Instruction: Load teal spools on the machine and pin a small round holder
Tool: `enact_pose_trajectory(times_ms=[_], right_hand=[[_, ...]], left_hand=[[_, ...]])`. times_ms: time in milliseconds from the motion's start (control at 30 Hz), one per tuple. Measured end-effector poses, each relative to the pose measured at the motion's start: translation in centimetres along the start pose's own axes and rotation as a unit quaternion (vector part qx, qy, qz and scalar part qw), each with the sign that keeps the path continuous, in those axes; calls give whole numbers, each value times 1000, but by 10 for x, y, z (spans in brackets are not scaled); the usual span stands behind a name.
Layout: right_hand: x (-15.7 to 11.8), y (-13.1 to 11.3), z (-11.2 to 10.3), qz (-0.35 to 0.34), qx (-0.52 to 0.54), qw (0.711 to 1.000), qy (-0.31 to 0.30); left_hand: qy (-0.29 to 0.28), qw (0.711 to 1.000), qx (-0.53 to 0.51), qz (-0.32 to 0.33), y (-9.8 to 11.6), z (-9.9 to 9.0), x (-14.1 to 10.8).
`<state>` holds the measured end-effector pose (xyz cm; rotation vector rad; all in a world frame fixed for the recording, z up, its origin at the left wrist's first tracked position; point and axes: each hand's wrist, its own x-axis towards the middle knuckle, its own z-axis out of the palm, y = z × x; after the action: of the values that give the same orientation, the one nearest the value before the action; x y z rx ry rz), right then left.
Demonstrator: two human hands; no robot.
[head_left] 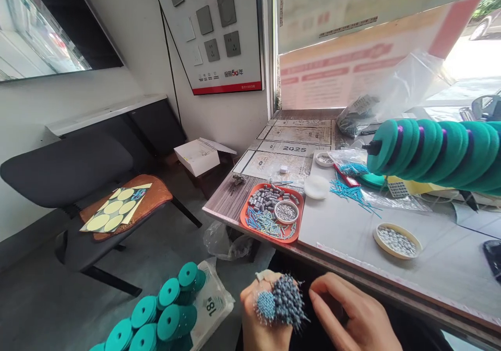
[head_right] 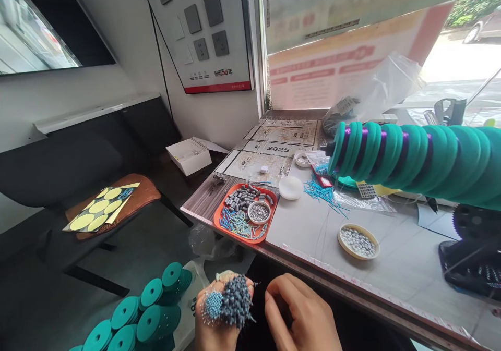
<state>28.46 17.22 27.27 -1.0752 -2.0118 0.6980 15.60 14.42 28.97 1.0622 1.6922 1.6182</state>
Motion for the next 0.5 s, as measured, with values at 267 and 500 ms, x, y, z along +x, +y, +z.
enact_pose_trajectory(times_ms=[267,500], right_hand=[[1,2,-1,-33,-14,999,-15],[0,4,1,-75,-8,997,14]], left_hand=[[-43,995,-53,-77,-8,-6,-1],[-4,989,-93,-113,0,0,-3]])
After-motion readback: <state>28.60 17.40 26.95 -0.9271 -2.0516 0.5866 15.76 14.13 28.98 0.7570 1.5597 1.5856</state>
